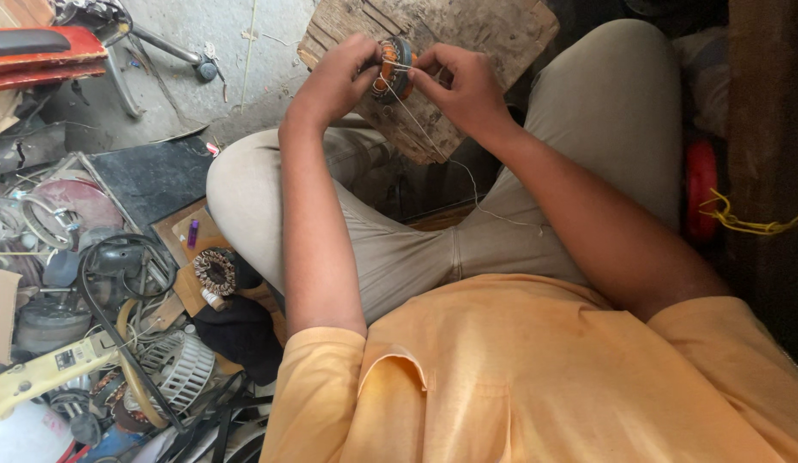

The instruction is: The person sits cross-legged on the floor and winds a thin white wire around a small orange toroidal core placed on a wooden block. They use both hands to guide the wire and create neat, tight loops around the core.

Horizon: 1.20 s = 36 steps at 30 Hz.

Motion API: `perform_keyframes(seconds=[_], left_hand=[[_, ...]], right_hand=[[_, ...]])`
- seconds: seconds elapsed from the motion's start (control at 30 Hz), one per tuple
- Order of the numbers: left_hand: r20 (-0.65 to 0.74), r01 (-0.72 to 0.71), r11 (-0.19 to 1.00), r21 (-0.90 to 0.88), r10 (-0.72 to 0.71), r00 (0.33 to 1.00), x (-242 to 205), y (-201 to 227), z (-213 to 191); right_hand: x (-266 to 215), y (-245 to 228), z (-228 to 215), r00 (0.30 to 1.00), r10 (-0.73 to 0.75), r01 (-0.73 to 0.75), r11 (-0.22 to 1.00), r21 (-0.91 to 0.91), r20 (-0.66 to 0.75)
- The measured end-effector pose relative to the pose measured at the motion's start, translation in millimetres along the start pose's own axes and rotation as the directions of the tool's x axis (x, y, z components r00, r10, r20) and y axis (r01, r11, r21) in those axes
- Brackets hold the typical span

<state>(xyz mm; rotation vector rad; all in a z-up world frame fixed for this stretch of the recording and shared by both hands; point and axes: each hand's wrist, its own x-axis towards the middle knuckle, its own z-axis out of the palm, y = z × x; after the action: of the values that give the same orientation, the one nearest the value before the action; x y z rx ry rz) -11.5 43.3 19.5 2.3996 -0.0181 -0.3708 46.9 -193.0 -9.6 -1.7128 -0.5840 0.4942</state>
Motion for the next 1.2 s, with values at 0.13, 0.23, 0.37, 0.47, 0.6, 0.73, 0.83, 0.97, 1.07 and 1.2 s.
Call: perform_keyframes(seconds=[0.13,0.23,0.37,0.47,0.6,0.73,0.83,0.97,1.07,1.2], left_hand=[[-0.006,-0.027,1.0,0.014,0.027,1.0,1,1,-1],[-0.01,-0.025,1.0,0.018,0.025,1.0,1,2,0],[0.005,0.055,0.998,0.037,-0.056,0.998,1,4,2],[-0.007,0.011,0.999,0.049,-0.011,1.0,2,4,2],[-0.007,0.015,1.0,0.025,-0.015,1.0,2,2,3],[-0.025,-0.043,0.999,0.006,0.043,0.999,1,0,3],[-0.03,-0.065,0.998,0.004,0.065,0.997,2,0,3],[-0.033,-0.072,0.997,-0.008,0.072,0.997,1,-1,4],[-0.024,-0.009,1.0,-0.018,0.009,1.0,2,0,6],[-0.043,-0.063,0.995,0.076,0.066,0.997,5,3,12]], right_hand=[[1,0,0,1.0,0.005,-0.005,1.0,0.006,-0.006],[1,0,0,0.998,-0.057,0.057,0.998,-0.003,-0.024],[-1,1,0,0.998,-0.055,0.054,0.998,-0.044,-0.023],[-3,0,1,0.987,-0.158,0.155,0.983,-0.103,-0.02],[-5,-3,5,0.974,-0.225,0.225,0.955,-0.192,0.024],[-8,-6,10,0.987,-0.158,0.162,0.957,-0.241,0.039],[-7,-6,10,0.998,0.015,-0.001,0.976,-0.216,0.066],[-7,-6,5,0.999,0.031,-0.033,0.97,-0.24,-0.012],[-9,-11,-2,0.979,-0.19,0.153,0.928,-0.339,-0.08],[-18,-21,-15,0.955,-0.281,0.214,0.874,-0.436,-0.095]])
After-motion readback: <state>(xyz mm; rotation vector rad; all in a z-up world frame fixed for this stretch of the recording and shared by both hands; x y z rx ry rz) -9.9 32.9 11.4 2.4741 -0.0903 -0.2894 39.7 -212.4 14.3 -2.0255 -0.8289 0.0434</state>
